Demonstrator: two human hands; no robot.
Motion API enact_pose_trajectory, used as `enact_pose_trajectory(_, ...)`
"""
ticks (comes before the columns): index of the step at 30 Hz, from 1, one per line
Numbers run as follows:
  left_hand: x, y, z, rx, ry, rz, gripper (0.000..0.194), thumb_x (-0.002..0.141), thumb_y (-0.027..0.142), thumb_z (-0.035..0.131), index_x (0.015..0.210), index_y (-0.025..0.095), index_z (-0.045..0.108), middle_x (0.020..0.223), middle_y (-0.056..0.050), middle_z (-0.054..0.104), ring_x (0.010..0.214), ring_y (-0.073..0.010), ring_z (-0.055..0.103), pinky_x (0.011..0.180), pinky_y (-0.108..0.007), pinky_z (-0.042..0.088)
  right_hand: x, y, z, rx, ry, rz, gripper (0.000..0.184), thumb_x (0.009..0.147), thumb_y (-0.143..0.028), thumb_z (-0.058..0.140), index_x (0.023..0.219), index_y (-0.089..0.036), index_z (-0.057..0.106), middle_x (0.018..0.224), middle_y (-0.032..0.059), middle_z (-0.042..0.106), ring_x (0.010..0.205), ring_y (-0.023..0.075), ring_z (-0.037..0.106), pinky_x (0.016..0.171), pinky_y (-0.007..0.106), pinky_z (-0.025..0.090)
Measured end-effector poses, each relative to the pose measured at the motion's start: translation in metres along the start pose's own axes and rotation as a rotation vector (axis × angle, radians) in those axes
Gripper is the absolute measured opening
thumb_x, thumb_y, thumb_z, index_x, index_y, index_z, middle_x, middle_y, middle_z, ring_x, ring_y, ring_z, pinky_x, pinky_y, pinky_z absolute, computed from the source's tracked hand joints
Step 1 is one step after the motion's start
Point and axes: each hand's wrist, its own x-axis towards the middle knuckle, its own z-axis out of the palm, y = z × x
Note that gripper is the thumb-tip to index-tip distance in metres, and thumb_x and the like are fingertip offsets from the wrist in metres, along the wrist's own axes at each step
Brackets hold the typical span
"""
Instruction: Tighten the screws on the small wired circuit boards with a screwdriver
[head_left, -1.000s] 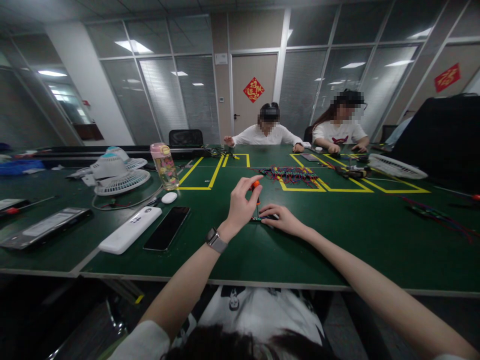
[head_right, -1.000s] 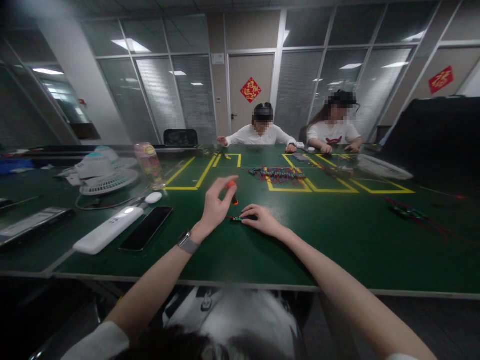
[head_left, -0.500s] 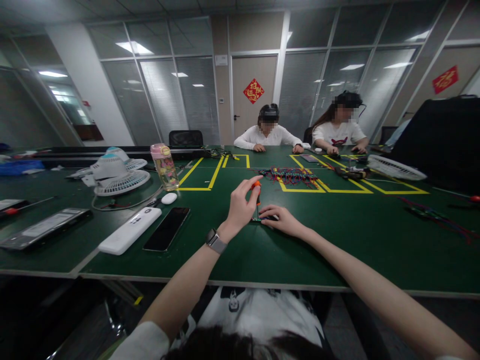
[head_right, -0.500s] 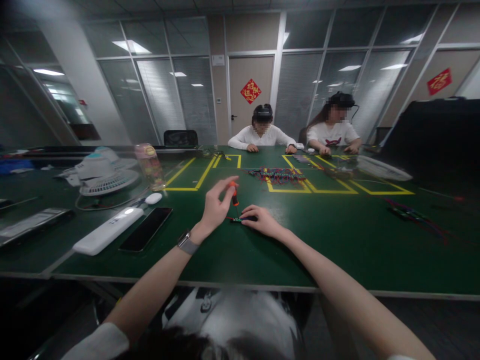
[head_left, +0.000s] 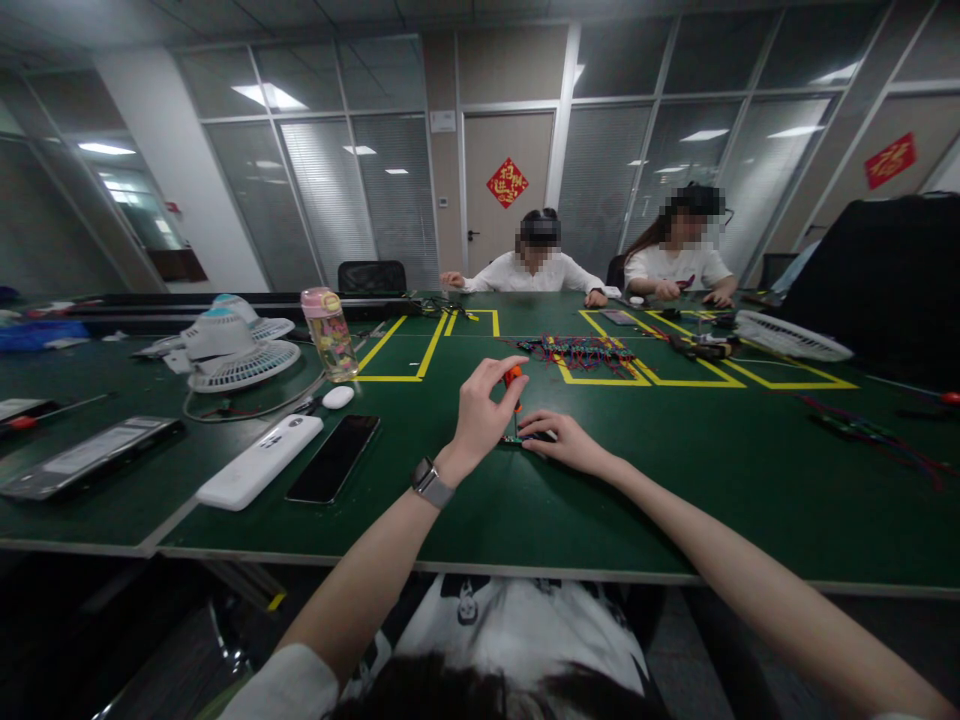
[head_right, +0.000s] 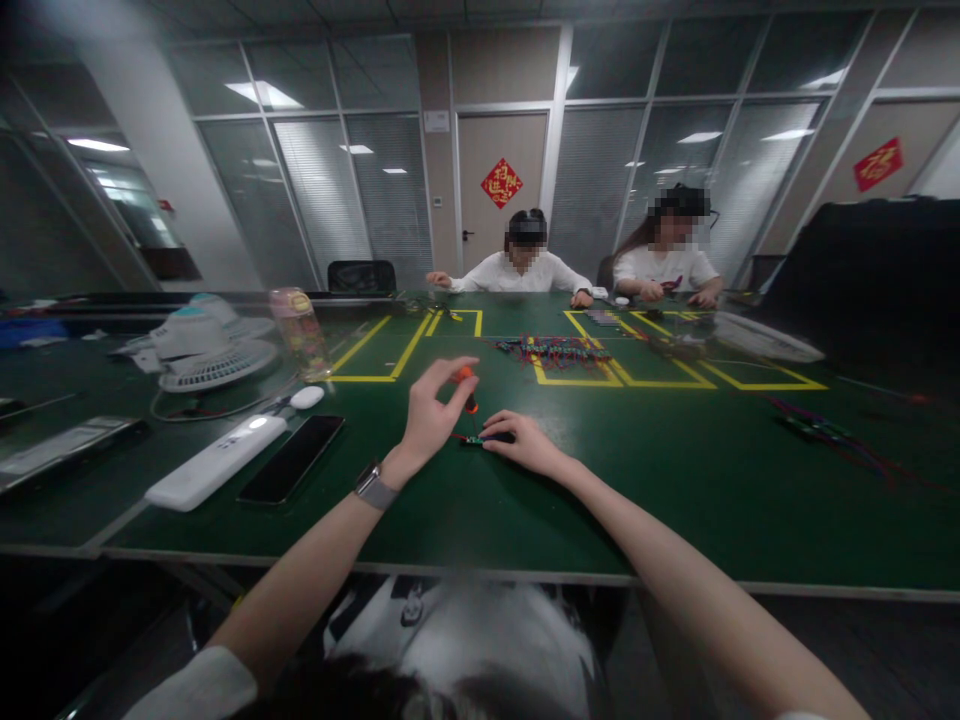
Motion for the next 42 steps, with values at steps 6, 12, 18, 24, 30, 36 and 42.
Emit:
enact_pose_trajectory(6, -0.0004, 0.0002, -0.0001, -0.011, -0.009, -0.025, 0.026, 0.093, 0.023, 0.046, 0.116, 0.018, 0.059, 0.093, -0.004, 0.062, 0.084, -0.0132, 0.057, 0.079, -0.025, 0.045, 0.0004, -0.0011, -0.0001, -0.008, 0.001, 0.0, 0.017, 0.081, -0.028, 0.065, 0.092, -0.022, 0.075, 0.105, 0.0086, 0.066, 0.097, 0.0219, 0.062, 0.092, 0.037, 0.046)
enact_pose_trajectory(12, -0.0005, -0.0001, -0.0008, -0.009, -0.021, -0.021, 0.029, 0.095, 0.023, 0.041, 0.119, 0.019, 0.057, 0.097, -0.005, 0.062, 0.088, -0.0139, 0.058, 0.08, -0.025, 0.045, -0.0001, -0.003, -0.0008, -0.007, 0.002, 0.008, 0.017, 0.081, -0.029, 0.064, 0.093, -0.022, 0.075, 0.105, 0.0084, 0.067, 0.097, 0.0217, 0.062, 0.092, 0.037, 0.046)
enact_pose_trajectory(18, 0.001, 0.0025, -0.0008, 0.013, 0.025, -0.01, 0.017, 0.088, 0.023, 0.056, 0.103, 0.018, 0.063, 0.089, -0.003, 0.059, 0.081, -0.0128, 0.056, 0.076, -0.024, 0.046, -0.0001, -0.0029, -0.0009, 0.006, 0.002, 0.006, 0.018, 0.081, -0.03, 0.065, 0.092, -0.021, 0.075, 0.105, 0.0091, 0.066, 0.097, 0.022, 0.062, 0.092, 0.037, 0.046)
enact_pose_trajectory(24, 0.0002, 0.0011, -0.0004, 0.016, -0.013, -0.02, 0.026, 0.091, 0.022, 0.049, 0.115, 0.02, 0.058, 0.095, -0.004, 0.059, 0.085, -0.014, 0.056, 0.081, -0.026, 0.045, -0.0005, -0.0034, -0.001, 0.003, 0.004, 0.014, 0.017, 0.082, -0.03, 0.064, 0.093, -0.022, 0.075, 0.105, 0.0082, 0.066, 0.097, 0.0215, 0.062, 0.092, 0.037, 0.046)
enact_pose_trajectory(30, -0.001, -0.0025, 0.0011, -0.019, -0.064, -0.001, 0.036, 0.094, 0.018, 0.04, 0.129, 0.019, 0.048, 0.107, -0.008, 0.06, 0.098, -0.0159, 0.056, 0.089, -0.029, 0.044, -0.0003, -0.0031, -0.0007, 0.003, 0.004, 0.009, 0.018, 0.082, -0.03, 0.064, 0.093, -0.022, 0.075, 0.105, 0.0085, 0.066, 0.096, 0.0214, 0.062, 0.092, 0.037, 0.046)
enact_pose_trajectory(36, 0.0, -0.0013, 0.0014, 0.014, -0.002, 0.007, 0.028, 0.087, 0.019, 0.056, 0.115, 0.021, 0.06, 0.091, -0.003, 0.057, 0.082, -0.0127, 0.054, 0.08, -0.025, 0.045, 0.0, -0.0022, -0.0007, 0.0, -0.003, 0.007, 0.018, 0.082, -0.029, 0.064, 0.094, -0.02, 0.075, 0.106, 0.0094, 0.066, 0.097, 0.0215, 0.062, 0.091, 0.036, 0.046)
enact_pose_trajectory(42, -0.001, -0.0008, 0.0011, -0.013, -0.061, 0.009, 0.033, 0.092, 0.019, 0.047, 0.124, 0.022, 0.054, 0.104, -0.006, 0.058, 0.093, -0.0145, 0.056, 0.086, -0.028, 0.045, -0.0002, -0.0032, -0.0009, -0.001, 0.004, 0.009, 0.017, 0.082, -0.03, 0.064, 0.093, -0.022, 0.075, 0.105, 0.0081, 0.066, 0.096, 0.0213, 0.062, 0.091, 0.037, 0.046)
